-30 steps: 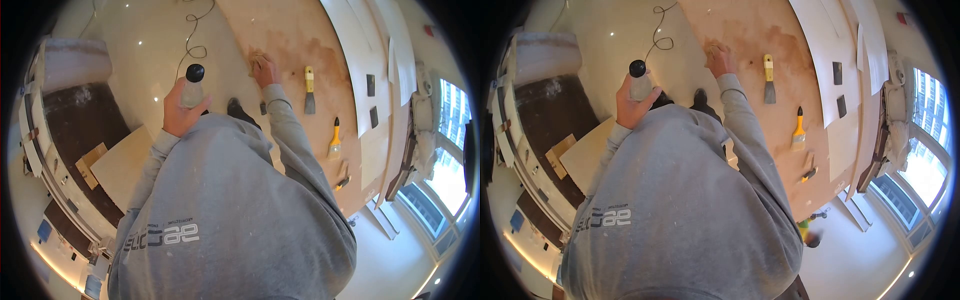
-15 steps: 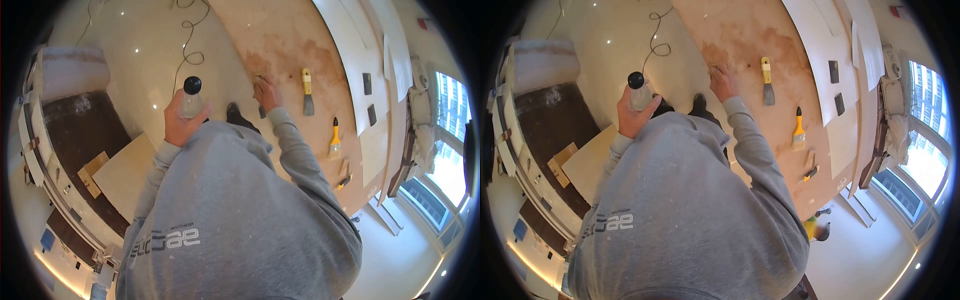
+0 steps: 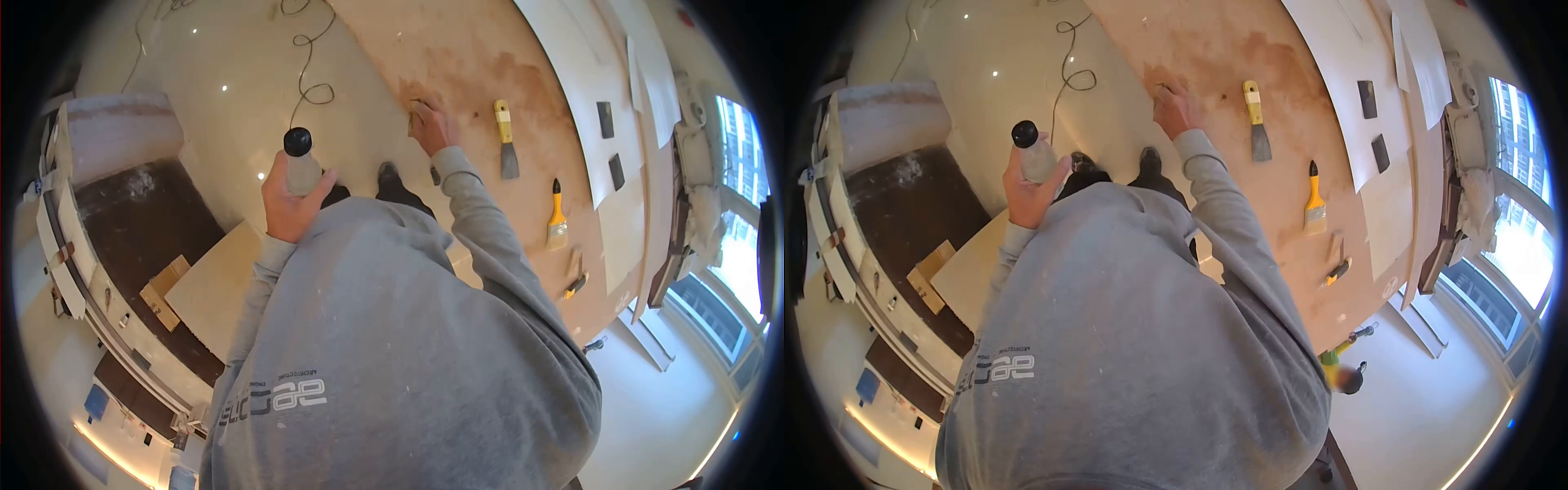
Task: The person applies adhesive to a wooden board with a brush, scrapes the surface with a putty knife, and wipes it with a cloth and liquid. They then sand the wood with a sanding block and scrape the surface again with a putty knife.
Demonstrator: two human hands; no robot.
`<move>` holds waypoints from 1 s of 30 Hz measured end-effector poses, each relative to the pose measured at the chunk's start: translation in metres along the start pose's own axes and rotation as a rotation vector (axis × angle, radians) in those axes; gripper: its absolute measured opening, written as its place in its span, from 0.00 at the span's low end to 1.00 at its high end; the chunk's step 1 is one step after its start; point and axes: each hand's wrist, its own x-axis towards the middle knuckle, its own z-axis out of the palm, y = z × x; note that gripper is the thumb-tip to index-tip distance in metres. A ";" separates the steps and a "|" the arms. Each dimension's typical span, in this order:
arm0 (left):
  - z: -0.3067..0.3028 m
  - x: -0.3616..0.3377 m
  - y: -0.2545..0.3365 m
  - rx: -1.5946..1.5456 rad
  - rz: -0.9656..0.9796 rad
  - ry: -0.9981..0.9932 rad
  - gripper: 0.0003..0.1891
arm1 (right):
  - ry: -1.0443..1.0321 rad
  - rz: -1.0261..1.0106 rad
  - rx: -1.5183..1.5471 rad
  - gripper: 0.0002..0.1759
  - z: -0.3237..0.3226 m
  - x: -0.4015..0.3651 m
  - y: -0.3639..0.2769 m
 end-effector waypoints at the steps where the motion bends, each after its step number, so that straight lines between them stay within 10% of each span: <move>1: -0.002 0.003 0.006 0.021 -0.006 -0.011 0.25 | 0.001 -0.052 0.018 0.09 -0.003 -0.008 0.003; 30: 0.004 0.016 0.003 0.020 0.043 -0.025 0.26 | -0.029 0.108 0.014 0.05 0.008 0.022 0.009</move>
